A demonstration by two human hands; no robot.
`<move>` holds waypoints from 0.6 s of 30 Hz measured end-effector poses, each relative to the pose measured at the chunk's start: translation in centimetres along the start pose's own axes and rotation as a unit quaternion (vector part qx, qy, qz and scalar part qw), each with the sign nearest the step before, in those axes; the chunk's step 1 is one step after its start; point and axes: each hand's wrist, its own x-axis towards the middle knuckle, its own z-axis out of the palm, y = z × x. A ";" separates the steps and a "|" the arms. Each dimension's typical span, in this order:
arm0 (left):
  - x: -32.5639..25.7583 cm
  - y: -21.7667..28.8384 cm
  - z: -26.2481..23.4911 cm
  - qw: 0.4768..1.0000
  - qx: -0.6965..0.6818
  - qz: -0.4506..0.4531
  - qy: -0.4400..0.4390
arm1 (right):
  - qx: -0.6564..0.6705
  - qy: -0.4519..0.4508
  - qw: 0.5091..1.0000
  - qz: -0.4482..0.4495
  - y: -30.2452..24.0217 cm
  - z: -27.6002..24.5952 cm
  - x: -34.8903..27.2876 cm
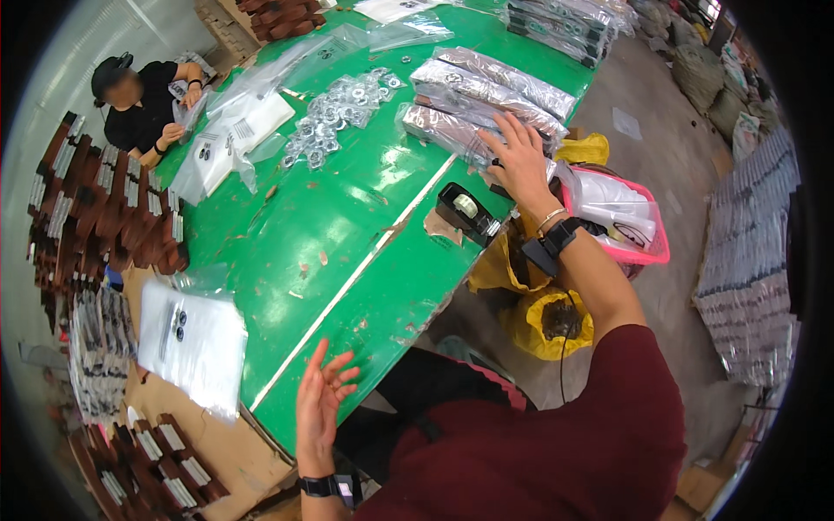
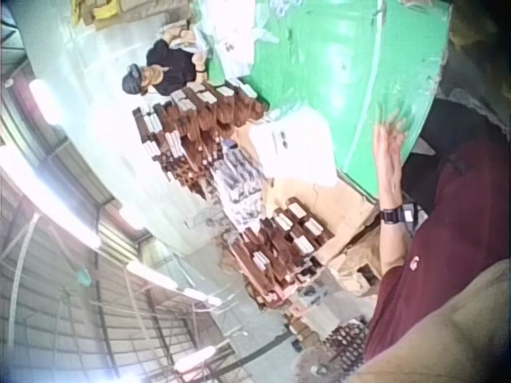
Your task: The person is wrapping wooden furniture handles in plastic bags, sealing them with tape, and organizing them for shipment.
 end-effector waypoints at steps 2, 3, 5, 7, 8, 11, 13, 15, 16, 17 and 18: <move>0.0 -0.7 -0.3 1.000 -0.023 -0.007 0.005 | -0.057 0.005 0.996 -0.062 0.3 -0.1 -0.1; 0.0 -0.9 -0.3 1.000 -0.022 -0.011 0.002 | -0.059 0.002 0.997 -0.059 0.6 0.1 -0.1; 0.3 -1.5 -0.2 1.000 -0.005 -0.009 0.001 | -0.112 -0.025 0.991 -0.064 1.6 0.6 -0.1; 0.6 -2.0 -0.1 1.000 -0.002 -0.011 -0.002 | -0.111 -0.023 0.992 -0.063 2.1 1.2 0.2; 0.7 -2.1 -0.2 1.000 0.000 -0.008 0.002 | -0.104 -0.017 0.992 -0.067 2.0 1.7 0.5; 0.6 -2.0 -0.1 1.000 0.000 -0.007 0.015 | -0.102 0.000 0.992 -0.071 1.8 2.6 1.7; 1.2 -2.0 0.3 1.000 0.019 -0.013 0.002 | -0.113 0.004 0.992 -0.059 3.1 3.2 2.2; 1.4 -2.0 0.4 0.999 0.037 -0.017 -0.006 | -0.124 0.009 0.991 -0.044 4.0 4.1 2.5; 1.5 -2.1 0.4 0.999 0.040 -0.018 -0.003 | -0.127 0.007 0.991 -0.036 4.6 4.4 2.8; 1.5 -2.1 0.4 0.999 0.043 -0.021 0.001 | -0.105 -0.002 0.994 -0.028 4.9 4.7 3.3; 1.5 -2.0 0.5 0.999 0.047 -0.025 -0.002 | -0.083 -0.011 0.996 -0.020 4.8 4.5 3.6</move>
